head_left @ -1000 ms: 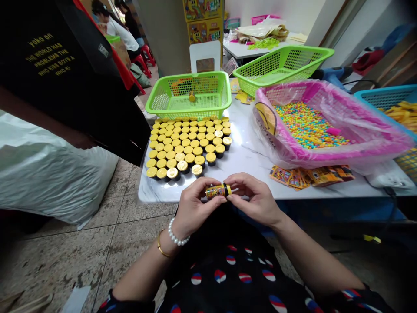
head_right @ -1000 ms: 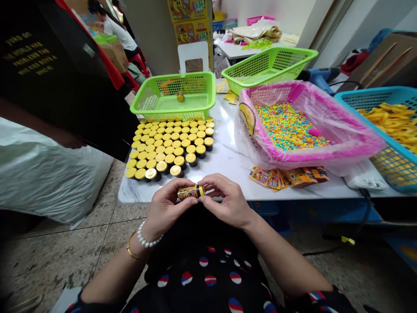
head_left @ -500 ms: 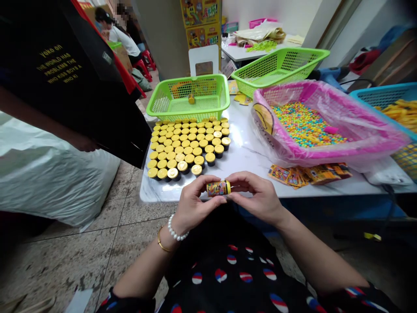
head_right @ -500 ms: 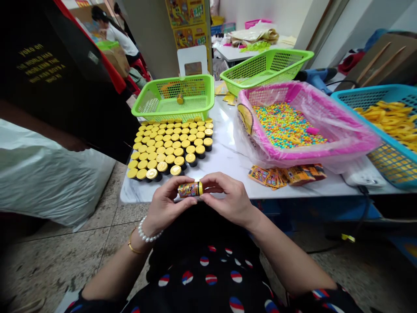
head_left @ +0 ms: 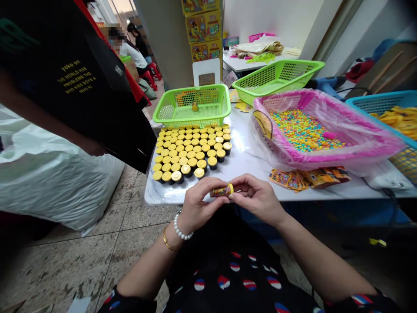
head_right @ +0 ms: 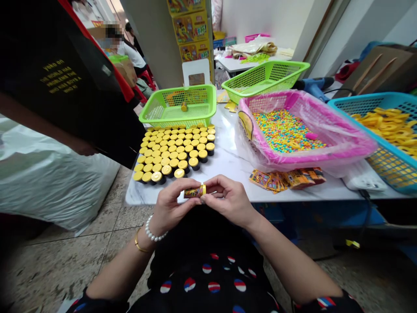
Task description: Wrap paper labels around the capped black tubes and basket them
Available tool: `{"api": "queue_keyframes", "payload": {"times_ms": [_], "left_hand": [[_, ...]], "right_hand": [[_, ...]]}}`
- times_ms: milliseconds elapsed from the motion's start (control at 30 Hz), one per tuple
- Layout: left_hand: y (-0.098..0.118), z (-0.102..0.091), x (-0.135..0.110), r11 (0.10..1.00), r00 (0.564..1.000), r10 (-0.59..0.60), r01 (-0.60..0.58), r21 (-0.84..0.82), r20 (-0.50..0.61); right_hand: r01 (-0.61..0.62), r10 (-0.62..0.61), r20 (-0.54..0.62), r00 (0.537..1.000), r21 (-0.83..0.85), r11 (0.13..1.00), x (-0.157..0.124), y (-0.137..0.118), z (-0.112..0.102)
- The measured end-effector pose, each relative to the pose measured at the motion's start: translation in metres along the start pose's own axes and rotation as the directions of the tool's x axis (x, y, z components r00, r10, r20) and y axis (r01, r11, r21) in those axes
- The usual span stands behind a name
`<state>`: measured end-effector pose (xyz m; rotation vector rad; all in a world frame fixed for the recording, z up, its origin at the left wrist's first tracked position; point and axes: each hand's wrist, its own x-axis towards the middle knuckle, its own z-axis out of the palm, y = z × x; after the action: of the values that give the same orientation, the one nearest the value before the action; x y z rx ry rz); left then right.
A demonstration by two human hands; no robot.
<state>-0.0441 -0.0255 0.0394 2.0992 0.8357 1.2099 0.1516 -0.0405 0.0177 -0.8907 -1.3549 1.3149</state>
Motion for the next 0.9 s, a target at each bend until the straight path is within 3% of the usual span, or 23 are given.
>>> {"api": "queue_keyframes", "payload": {"times_ms": [167,233,333,467,567,700,900], "left_hand": [[-0.003,-0.004,0.0,0.996,0.995,0.083,-0.082,-0.026,0.056],[-0.003,-0.004,-0.001,0.998,0.997,0.052,-0.049,-0.043,0.064],[-0.002,-0.003,-0.005,0.985,0.993,-0.112,0.116,-0.127,0.039],[0.002,-0.002,-0.006,0.944,0.954,-0.295,0.3,-0.138,0.06],[0.005,-0.006,-0.003,0.97,0.969,-0.233,0.238,-0.046,0.086],[0.004,-0.009,0.004,0.997,0.99,-0.073,0.077,-0.029,0.123],[-0.003,-0.008,0.009,0.993,0.992,-0.095,0.101,-0.065,0.077]], "right_hand": [[-0.158,0.156,0.022,0.988,0.157,0.975,0.004,-0.007,0.002],[-0.19,0.187,0.034,0.982,0.194,0.963,0.005,-0.006,0.003],[-0.104,0.104,0.008,0.995,0.181,0.978,0.003,-0.003,0.005],[0.092,-0.092,-0.016,0.996,0.005,0.996,-0.001,0.002,0.008],[0.017,-0.017,-0.033,0.999,-0.008,1.0,-0.001,0.003,0.009],[-0.165,0.172,-0.025,0.985,0.168,0.972,0.003,0.004,0.013],[-0.197,0.186,0.07,0.98,0.206,0.958,0.007,0.002,0.007]]}}
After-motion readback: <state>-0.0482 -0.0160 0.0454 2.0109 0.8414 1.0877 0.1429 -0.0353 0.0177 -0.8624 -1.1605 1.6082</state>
